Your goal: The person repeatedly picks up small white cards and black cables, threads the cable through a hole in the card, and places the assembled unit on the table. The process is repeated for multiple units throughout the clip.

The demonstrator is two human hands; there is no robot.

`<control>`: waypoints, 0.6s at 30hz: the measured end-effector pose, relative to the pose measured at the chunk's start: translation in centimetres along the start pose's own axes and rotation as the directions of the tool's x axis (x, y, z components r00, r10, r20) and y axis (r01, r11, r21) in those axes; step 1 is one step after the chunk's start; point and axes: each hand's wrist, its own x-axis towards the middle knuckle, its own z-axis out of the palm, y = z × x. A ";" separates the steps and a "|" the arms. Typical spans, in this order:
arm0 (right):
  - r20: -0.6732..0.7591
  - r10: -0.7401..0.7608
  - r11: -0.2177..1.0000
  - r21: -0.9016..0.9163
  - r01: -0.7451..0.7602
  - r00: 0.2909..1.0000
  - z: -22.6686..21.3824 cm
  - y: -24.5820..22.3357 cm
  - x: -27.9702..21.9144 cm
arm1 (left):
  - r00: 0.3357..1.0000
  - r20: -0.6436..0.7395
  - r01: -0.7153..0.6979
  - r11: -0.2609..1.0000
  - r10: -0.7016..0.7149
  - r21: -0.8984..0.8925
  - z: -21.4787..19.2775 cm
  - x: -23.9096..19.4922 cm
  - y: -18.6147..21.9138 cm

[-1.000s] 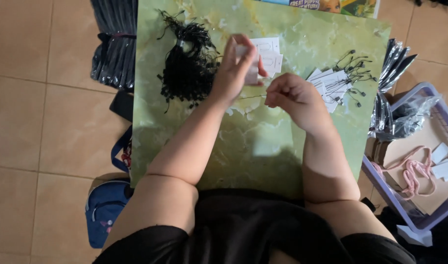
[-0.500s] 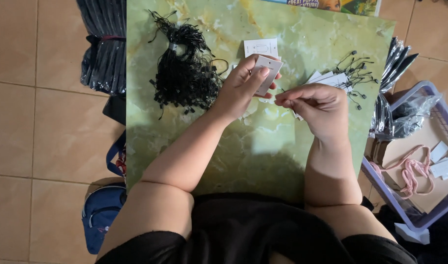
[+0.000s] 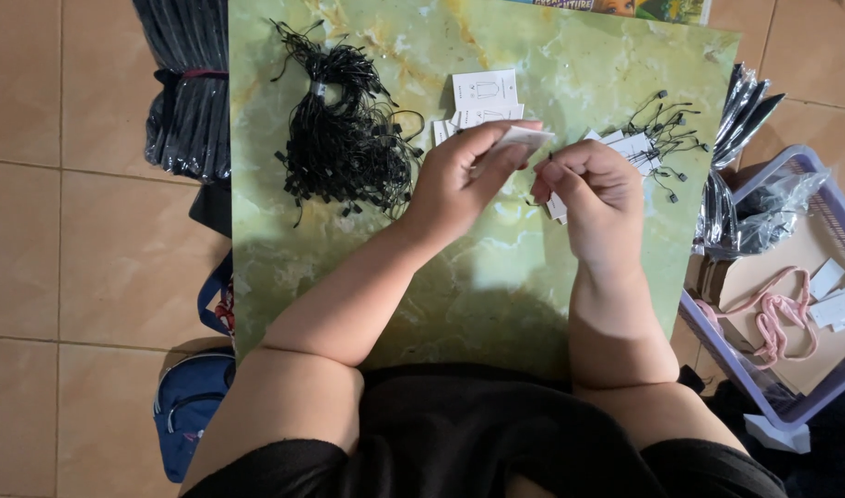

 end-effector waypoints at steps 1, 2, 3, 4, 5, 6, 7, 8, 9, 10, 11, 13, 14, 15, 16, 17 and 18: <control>-0.002 0.000 1.000 0.000 0.000 1.000 0.2 -0.1 0.1 | 1.000 0.002 0.000 1.000 0.000 0.000 0.1 0.0 0.2; -0.006 0.012 1.000 0.002 -0.012 1.000 0.5 -0.2 0.2 | 0.999 -0.004 -0.048 0.998 0.048 0.042 0.3 0.0 0.4; -0.010 0.024 1.000 0.004 -0.024 1.000 0.7 -0.3 0.3 | 0.995 -0.009 -0.095 0.992 0.096 0.086 0.4 0.0 0.6; -0.012 0.025 1.000 0.005 -0.024 1.000 0.9 -0.3 0.1 | 0.995 -0.007 -0.094 0.992 0.095 0.086 0.5 -0.1 0.5; -0.031 0.023 1.000 -0.008 -0.023 0.999 1.0 -0.4 0.1 | 0.989 -0.012 -0.145 0.983 0.147 0.112 0.6 -0.2 0.4; -0.050 0.022 1.000 -0.021 -0.023 0.999 1.1 -0.5 0.0 | 0.980 -0.016 -0.194 0.971 0.199 0.139 0.7 -0.2 0.2; -0.050 0.021 1.000 -0.021 -0.022 0.999 1.1 -0.4 0.0 | 0.980 -0.015 -0.195 0.971 0.199 0.139 0.8 -0.2 0.4; -0.062 0.028 0.999 -0.026 -0.029 0.998 1.1 -0.4 0.0 | 0.974 -0.002 -0.221 0.962 0.225 0.161 0.8 -0.2 0.7; -0.075 0.033 0.999 -0.031 -0.036 0.997 1.1 -0.4 0.1 | 0.968 0.011 -0.248 0.951 0.250 0.183 0.8 -0.1 0.9; -0.075 0.033 0.999 -0.031 -0.035 0.997 1.1 -0.5 0.1 | 0.968 0.012 -0.249 0.951 0.251 0.183 0.8 -0.2 0.8; -0.077 0.037 0.999 -0.034 -0.040 0.996 1.1 -0.6 0.1 | 0.962 0.031 -0.271 0.943 0.270 0.194 0.7 -0.2 0.7; -0.081 0.041 0.998 -0.037 -0.044 0.996 1.2 -0.8 0.0 | 0.956 0.052 -0.293 0.934 0.288 0.205 0.6 -0.2 0.7; -0.094 0.054 0.998 -0.035 -0.057 0.994 1.3 -0.9 -0.1 | 0.956 0.077 -0.291 0.940 0.282 0.179 0.6 -0.2 0.8; -0.106 0.067 0.997 -0.032 -0.070 0.992 1.5 -1.1 -0.2 | 0.956 0.101 -0.289 0.945 0.276 0.153 0.5 -0.3 1.0; -0.107 0.067 0.997 -0.032 -0.070 0.992 1.3 -0.7 -0.2 | 0.956 0.102 -0.289 0.945 0.276 0.153 0.3 -0.2 0.7; -0.117 0.060 0.998 -0.008 -0.061 0.991 1.0 -0.2 -0.1 | 0.961 0.109 -0.265 0.958 0.253 0.111 0.2 0.0 0.5; -0.127 0.054 0.999 0.016 -0.052 0.990 0.8 0.2 -0.1 | 0.966 0.116 -0.239 0.968 0.230 0.070 0.0 0.1 0.2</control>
